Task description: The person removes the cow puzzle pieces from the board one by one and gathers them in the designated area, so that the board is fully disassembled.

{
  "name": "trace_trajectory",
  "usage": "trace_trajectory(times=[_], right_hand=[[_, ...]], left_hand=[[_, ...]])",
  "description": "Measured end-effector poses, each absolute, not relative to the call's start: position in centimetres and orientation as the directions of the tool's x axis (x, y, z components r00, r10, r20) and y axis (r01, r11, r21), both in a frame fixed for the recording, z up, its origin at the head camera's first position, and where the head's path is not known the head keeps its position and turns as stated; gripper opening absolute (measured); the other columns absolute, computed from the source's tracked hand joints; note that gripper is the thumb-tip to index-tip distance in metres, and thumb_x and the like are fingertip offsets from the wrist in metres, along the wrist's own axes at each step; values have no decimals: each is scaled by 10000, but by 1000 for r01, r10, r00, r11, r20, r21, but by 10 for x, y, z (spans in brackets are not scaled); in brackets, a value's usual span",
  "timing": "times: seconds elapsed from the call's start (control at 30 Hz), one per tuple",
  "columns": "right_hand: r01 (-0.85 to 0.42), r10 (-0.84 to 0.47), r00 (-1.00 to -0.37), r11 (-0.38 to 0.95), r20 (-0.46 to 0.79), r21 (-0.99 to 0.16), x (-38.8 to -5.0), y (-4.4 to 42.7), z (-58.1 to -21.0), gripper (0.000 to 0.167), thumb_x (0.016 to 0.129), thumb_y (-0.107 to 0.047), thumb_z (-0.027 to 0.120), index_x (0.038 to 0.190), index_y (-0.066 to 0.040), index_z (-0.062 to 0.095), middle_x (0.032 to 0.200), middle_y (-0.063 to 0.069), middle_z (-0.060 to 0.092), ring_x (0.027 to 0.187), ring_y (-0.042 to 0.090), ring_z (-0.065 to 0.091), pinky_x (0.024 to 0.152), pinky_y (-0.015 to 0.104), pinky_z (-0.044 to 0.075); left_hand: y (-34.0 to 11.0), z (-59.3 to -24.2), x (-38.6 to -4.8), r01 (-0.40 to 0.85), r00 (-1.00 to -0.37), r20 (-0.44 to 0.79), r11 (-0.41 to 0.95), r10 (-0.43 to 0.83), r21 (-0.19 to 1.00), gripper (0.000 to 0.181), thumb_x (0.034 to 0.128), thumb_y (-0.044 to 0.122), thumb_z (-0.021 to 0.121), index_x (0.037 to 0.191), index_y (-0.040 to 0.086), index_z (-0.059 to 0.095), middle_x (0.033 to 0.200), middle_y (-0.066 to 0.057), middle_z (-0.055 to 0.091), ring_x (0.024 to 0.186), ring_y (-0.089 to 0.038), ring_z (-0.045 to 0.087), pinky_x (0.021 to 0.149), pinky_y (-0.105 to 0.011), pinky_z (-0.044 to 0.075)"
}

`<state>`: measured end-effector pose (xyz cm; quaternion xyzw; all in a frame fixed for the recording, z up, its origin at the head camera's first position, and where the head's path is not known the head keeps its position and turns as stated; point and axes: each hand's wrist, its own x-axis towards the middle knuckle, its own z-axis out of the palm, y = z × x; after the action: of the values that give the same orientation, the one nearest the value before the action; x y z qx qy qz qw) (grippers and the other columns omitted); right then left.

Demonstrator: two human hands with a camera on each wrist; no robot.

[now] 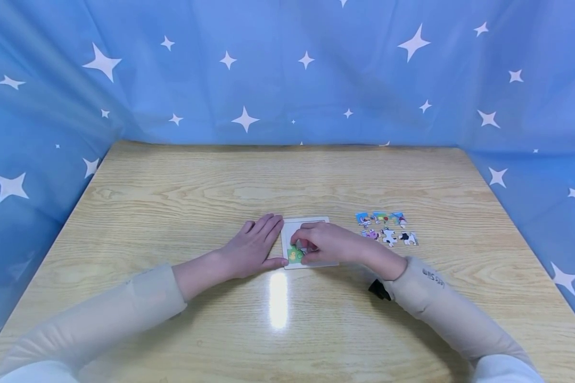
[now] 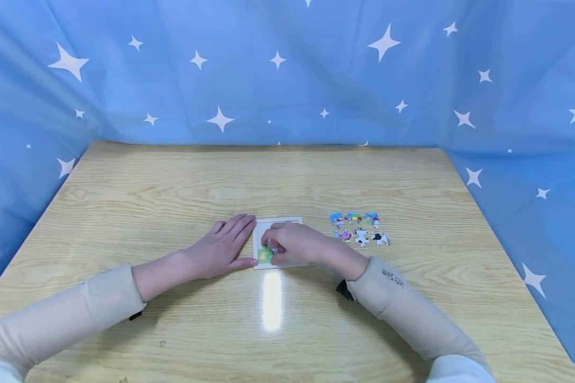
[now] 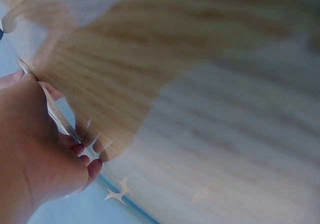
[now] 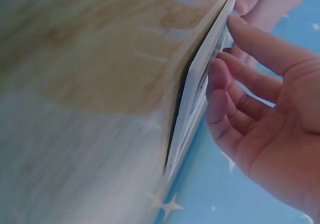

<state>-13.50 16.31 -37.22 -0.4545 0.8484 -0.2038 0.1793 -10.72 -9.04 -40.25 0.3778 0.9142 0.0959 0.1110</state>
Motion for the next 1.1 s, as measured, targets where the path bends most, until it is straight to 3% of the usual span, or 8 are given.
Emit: trace_trajectory(times=[0.63, 1.1], right_hand=[[-658, -813, -551, 563, -189, -500, -134, 155, -369, 345, 919, -109, 908, 1176, -26, 693, 970, -8, 560, 813, 67, 504, 789, 241, 511], [-665, -825, -553, 521, -117, -534, -133, 155, -370, 365, 893, -30, 919, 1101, -73, 622, 947, -4, 611, 790, 93, 560, 756, 238, 516]], left_hand=[[-90, -406, -109, 678, -688, -129, 696, 714, 236, 923, 1134, 554, 547, 1688, -125, 258, 1774, -283, 259, 1646, -460, 238, 1224, -630, 355], [-90, -404, -108, 672, -691, -129, 698, 711, 248, 921, 1137, 553, 542, 1689, -125, 254, 1776, -286, 253, 1647, -457, 235, 1225, -625, 353]])
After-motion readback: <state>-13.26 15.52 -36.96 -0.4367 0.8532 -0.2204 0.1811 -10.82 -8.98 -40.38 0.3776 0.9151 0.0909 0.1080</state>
